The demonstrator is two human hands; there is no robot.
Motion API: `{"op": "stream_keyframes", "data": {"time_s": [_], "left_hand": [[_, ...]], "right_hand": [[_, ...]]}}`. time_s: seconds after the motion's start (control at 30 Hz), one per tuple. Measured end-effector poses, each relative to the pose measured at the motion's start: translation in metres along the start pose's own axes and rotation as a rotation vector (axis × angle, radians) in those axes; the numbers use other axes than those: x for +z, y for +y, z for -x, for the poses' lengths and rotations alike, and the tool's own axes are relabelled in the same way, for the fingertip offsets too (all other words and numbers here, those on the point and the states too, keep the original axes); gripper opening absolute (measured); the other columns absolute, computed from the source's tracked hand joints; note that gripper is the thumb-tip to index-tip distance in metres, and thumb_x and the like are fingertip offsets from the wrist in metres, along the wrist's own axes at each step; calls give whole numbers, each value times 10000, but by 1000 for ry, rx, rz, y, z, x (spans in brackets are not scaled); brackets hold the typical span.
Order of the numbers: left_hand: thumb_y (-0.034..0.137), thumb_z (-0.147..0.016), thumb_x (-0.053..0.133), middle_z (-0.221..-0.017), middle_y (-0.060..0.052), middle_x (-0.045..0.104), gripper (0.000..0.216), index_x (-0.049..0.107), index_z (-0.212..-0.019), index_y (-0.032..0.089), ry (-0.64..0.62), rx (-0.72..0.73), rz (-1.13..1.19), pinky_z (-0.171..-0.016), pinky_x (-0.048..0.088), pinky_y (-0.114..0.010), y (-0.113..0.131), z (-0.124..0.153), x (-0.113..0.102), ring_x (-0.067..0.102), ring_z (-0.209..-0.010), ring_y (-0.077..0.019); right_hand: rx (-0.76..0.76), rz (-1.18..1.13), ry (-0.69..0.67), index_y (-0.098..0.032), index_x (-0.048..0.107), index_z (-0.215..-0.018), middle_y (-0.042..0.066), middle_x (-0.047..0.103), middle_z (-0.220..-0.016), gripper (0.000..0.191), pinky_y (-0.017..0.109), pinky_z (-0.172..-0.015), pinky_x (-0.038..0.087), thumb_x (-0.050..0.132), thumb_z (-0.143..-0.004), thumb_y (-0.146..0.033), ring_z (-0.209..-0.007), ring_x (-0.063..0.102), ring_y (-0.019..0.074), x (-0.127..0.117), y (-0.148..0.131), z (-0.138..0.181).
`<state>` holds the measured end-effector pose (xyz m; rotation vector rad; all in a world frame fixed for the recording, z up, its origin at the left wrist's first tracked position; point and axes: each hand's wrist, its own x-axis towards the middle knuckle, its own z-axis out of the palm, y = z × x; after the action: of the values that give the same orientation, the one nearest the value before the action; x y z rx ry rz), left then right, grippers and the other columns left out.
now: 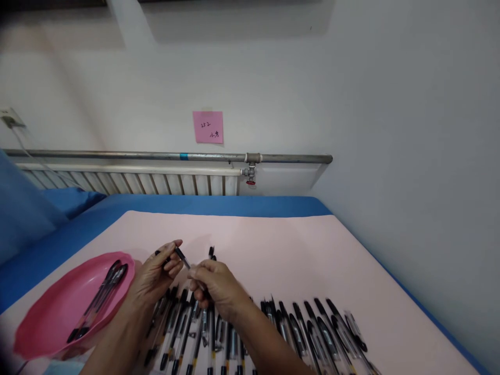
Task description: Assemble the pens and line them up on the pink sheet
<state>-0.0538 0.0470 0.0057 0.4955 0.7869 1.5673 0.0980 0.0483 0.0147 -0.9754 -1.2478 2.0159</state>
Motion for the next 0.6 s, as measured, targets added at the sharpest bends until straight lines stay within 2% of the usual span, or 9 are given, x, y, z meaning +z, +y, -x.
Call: {"op": "stream_keyframes", "data": {"time_s": [0.1,0.17,0.23,0.33,0.4,0.47,0.6], "left_hand": [[198,-645,706,-472,72,389,235,636,-827,66,10,-3,8,-365,215,-142,-1,-1,-1,286,-375,3],[192,-644,706,-479,70,394,233,636,-827,66,8,-6,15,-367,212,-141,-1,-1,0,285,-379,4],[199,-653,700,-484,68,395,232,638,-834,68,-7,-3,8,-370,211,-142,-2,0,1,287,-385,2],[235,-685,674,-455,75,366,228,642,-847,78,-70,-37,-64,-381,226,-154,-5,4,5,292,-385,-11],[255,-698,661,-439,76,351,229,644,-853,87,-117,-80,-126,-390,240,-166,-8,8,8,305,-386,-24],[261,-695,662,-438,74,354,233,644,-851,89,-150,-111,-170,-394,241,-172,-10,10,10,309,-389,-28],[238,-674,682,-466,69,378,230,639,-835,78,-129,-88,-148,-377,210,-153,-10,8,8,281,-385,-9]], "right_hand": [[-166,152,159,-161,477,-697,-54,489,-536,128,161,-366,299,580,-681,-236,-407,425,49,0,5,-3],[-209,172,212,-165,476,-697,-60,485,-536,142,163,-384,315,604,-659,-215,-422,436,52,0,6,-4],[-155,82,140,-158,495,-726,-33,530,-602,170,170,-380,321,601,-684,-285,-443,465,63,0,4,-3],[53,-127,-105,-125,548,-803,29,582,-693,355,186,-370,328,446,-789,-465,-446,483,74,-2,-1,-2],[145,-216,-183,-108,572,-823,26,575,-673,387,176,-366,309,414,-805,-461,-421,455,58,-3,-3,-1],[135,-247,-173,-115,573,-801,-4,550,-637,281,158,-360,281,503,-761,-384,-415,435,43,-5,-3,-1],[-88,-103,-35,-147,520,-717,-35,535,-585,168,157,-345,299,596,-685,-292,-411,444,50,-2,2,-2]]}}
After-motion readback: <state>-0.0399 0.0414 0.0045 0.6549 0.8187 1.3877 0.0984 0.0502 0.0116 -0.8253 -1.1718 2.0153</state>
